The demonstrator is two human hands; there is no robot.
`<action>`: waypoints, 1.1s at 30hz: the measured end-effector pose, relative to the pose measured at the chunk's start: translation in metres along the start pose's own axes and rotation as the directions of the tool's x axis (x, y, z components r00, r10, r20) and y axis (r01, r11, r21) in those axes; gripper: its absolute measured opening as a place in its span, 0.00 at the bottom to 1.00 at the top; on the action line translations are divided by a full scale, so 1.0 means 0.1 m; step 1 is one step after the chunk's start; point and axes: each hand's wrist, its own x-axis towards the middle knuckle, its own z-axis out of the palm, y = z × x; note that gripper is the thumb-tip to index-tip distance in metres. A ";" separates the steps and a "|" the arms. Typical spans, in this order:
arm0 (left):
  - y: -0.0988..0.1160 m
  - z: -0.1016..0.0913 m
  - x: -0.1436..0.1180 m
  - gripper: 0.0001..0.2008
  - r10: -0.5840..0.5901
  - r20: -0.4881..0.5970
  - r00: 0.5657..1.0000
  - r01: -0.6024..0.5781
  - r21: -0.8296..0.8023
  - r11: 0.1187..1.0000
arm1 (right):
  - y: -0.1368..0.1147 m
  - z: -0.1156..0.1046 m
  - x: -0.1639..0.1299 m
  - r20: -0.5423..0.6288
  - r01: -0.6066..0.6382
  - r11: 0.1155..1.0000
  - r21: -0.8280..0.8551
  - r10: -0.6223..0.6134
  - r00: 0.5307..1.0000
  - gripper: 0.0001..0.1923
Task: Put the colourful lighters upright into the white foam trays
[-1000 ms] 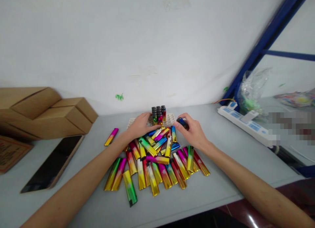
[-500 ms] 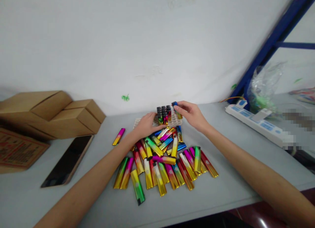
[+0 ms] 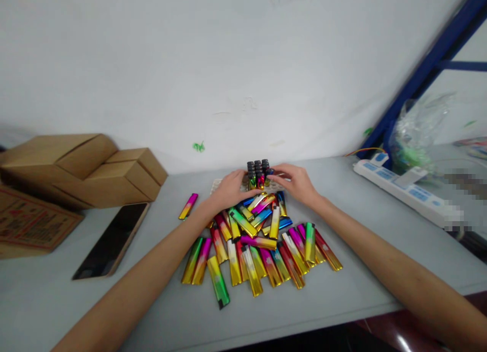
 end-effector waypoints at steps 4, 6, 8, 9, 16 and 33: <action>0.00 0.01 0.01 0.30 -0.003 -0.003 1.000 0.003 0.012 1.000 | 0.03 -0.04 0.02 0.065 0.038 0.999 -0.035 -0.035 0.997 0.16; 0.00 0.01 0.01 0.29 -0.002 -0.006 1.000 0.002 0.012 1.000 | 0.05 -0.07 0.03 0.110 0.035 0.999 -0.034 -0.031 0.993 0.16; 0.00 0.00 0.00 0.30 -0.002 -0.008 1.000 0.002 0.009 1.000 | 0.06 -0.09 0.04 0.144 0.005 1.000 -0.013 -0.003 0.990 0.15; 0.00 0.01 0.00 0.30 0.000 -0.009 1.000 0.000 0.007 1.000 | 0.06 -0.09 0.03 0.151 -0.015 1.000 -0.003 0.016 0.988 0.15; 0.00 0.01 0.01 0.30 0.001 -0.014 1.000 -0.001 0.005 1.000 | 0.03 0.03 0.00 0.035 -0.152 0.987 0.050 0.150 0.988 0.16; 0.00 0.01 0.01 0.30 0.008 -0.009 1.000 -0.008 -0.002 1.000 | -0.06 0.01 -0.01 0.112 0.041 0.948 -0.314 -0.006 0.994 0.07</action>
